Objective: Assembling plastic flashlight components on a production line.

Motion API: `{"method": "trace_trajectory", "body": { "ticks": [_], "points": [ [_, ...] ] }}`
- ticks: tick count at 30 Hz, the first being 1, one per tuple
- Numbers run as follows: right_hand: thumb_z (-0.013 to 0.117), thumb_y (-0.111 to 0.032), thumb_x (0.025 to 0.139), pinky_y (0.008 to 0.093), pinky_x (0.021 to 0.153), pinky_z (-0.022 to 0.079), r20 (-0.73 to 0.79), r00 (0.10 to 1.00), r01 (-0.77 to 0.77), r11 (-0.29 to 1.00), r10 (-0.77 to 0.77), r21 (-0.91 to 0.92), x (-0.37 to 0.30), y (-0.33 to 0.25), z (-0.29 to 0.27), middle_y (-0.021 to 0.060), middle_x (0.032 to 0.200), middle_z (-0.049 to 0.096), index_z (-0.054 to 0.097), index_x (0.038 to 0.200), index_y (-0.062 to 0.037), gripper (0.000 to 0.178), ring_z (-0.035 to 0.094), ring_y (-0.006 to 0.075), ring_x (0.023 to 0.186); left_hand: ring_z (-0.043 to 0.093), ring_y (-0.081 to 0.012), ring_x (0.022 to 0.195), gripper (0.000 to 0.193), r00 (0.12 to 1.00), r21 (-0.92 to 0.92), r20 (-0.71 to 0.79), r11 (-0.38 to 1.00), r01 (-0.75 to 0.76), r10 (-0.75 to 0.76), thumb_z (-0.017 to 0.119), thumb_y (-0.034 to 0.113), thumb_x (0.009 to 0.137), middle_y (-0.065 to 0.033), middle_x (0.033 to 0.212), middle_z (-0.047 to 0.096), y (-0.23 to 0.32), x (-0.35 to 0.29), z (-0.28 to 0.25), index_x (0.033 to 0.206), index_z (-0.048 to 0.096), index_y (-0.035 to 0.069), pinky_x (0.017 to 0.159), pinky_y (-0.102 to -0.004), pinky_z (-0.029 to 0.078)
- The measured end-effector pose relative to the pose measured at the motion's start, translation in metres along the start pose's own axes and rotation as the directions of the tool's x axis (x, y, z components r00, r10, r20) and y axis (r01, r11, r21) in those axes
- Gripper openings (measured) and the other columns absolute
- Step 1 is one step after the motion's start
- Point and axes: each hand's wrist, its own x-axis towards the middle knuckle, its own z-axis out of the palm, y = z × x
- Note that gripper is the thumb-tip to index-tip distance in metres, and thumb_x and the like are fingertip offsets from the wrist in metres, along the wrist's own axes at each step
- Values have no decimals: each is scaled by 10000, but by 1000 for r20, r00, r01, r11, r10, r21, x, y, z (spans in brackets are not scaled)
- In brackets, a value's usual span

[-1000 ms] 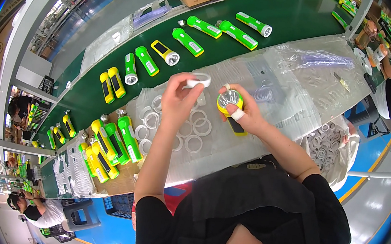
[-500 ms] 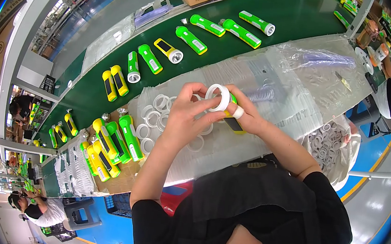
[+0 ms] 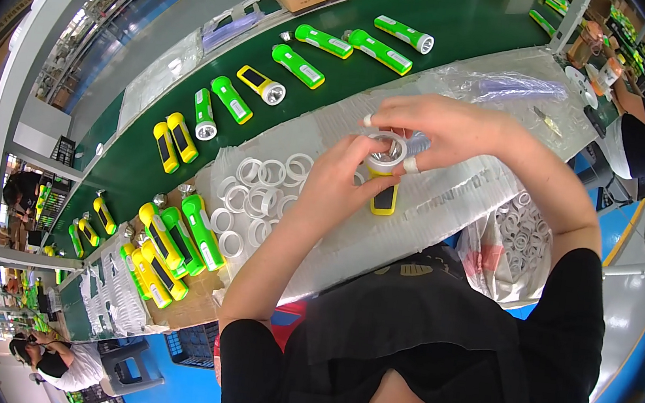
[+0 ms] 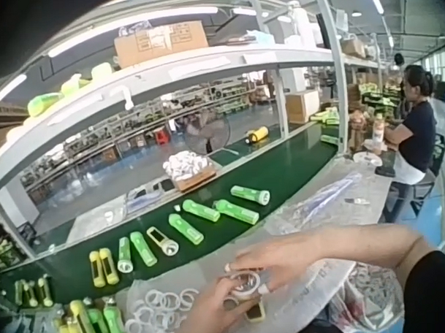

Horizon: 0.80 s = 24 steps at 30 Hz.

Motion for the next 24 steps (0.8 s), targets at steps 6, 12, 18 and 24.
{"method": "trace_trajectory", "body": {
  "ticks": [6,12,18,24],
  "points": [
    [704,-56,692,369,639,459,292,954,-44,994,72,-100,18,-12,-18,91,871,523,555,888,-6,251,562,263,752,670,-241,935,420,998,-106,0,992,63,-63,823,146,725,-104,1040,680,7,3,5,1056,578,64,779,-338,537],
    [759,-271,692,393,597,461,122,949,-270,949,291,-163,14,-6,0,114,756,569,557,810,-4,356,579,294,692,665,-258,925,403,997,-29,-66,999,-46,43,823,130,720,-106,1017,680,1,5,13,1046,600,52,772,-343,528],
    [730,-487,677,430,589,468,34,834,-507,789,551,-347,19,-22,-6,131,749,608,577,823,-8,524,608,332,696,660,-256,900,390,996,-19,-92,1000,11,-13,824,112,714,-104,1004,679,3,9,14,1033,609,46,751,-345,513],
    [761,-481,705,399,649,495,-213,847,-532,789,488,-307,8,-9,27,133,821,644,615,912,-8,536,632,312,758,654,-222,885,374,995,-86,-94,996,3,-11,816,116,729,-86,1002,681,-2,7,19,1040,618,54,752,-325,508]
  ]
}}
